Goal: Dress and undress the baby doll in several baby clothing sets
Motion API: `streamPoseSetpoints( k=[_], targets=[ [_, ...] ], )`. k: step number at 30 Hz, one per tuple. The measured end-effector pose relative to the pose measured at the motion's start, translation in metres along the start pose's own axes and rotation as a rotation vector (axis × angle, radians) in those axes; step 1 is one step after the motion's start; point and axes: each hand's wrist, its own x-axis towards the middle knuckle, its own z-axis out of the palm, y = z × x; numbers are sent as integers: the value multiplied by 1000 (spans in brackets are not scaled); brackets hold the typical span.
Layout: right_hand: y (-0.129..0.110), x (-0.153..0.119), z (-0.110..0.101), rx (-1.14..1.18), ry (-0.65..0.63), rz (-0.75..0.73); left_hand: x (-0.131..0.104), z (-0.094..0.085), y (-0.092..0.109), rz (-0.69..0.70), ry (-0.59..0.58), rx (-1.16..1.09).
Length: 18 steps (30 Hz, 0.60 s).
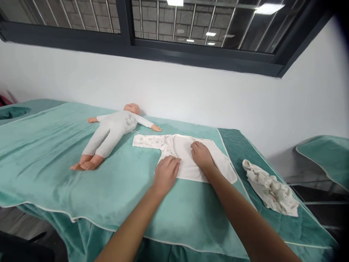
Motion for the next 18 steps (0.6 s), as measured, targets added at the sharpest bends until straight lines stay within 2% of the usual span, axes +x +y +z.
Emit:
streamPoseSetpoints(
  k=[2, 4, 6, 12, 18],
  targets=[
    [-1, 0, -1, -10, -3, 3, -8, 7, 19, 136, -56, 82],
    [-2, 1, -1, -12, -12, 9, -14, 10, 29, 242, -131, 144],
    [-3, 1, -3, -7, -30, 17, -16, 10, 33, 266, -171, 172],
    [-15, 13, -13, 42, -147, 73, -11, 10, 35, 96, -178, 180],
    [-58, 60, -4, 199, -340, 222, -8, 12, 40, -69, -145, 248]
  ],
)
